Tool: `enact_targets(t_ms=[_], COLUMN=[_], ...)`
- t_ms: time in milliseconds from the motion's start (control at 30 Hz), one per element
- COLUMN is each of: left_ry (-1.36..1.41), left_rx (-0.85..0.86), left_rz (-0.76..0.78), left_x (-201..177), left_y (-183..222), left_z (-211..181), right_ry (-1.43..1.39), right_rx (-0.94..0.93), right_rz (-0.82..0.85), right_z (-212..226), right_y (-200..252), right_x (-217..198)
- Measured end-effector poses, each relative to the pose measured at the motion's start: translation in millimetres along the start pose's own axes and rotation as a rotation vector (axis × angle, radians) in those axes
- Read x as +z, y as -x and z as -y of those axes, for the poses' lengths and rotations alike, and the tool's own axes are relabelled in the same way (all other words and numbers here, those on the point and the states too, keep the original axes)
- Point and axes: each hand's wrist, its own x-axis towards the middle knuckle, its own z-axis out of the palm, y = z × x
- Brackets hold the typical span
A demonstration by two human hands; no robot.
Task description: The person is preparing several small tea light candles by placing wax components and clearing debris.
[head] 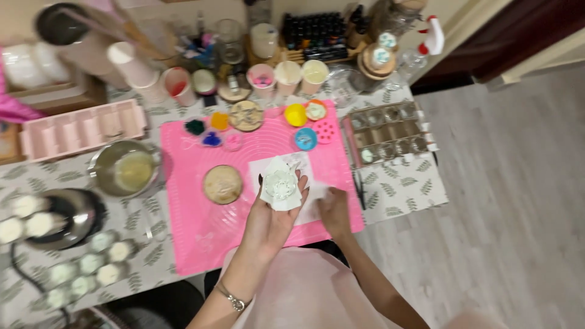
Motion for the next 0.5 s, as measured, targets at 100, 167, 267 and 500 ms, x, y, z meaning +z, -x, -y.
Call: enact_targets(t_ms=[100,167,267,500], left_ry=[-0.033,-0.103,-0.076,-0.246], left_rx=[-0.051,-0.058,-0.029,-0.080], left_rz=[-0.076,-0.088,-0.157,-0.171], left_x=[16,21,13,30], left_y=[-11,-19,-38,-78], left_z=[21,33,52,94], right_ry=[-0.109,-0.012,-0.355,-0.185], right_rx=[-0.027,-0.263,0.008,-0.246], right_rz=[0.043,0.165,0.136,0.216], right_z=[30,53,99,119], right_y=[-17,-29,-48,-87], right_x=[-35,-71,-148,-216])
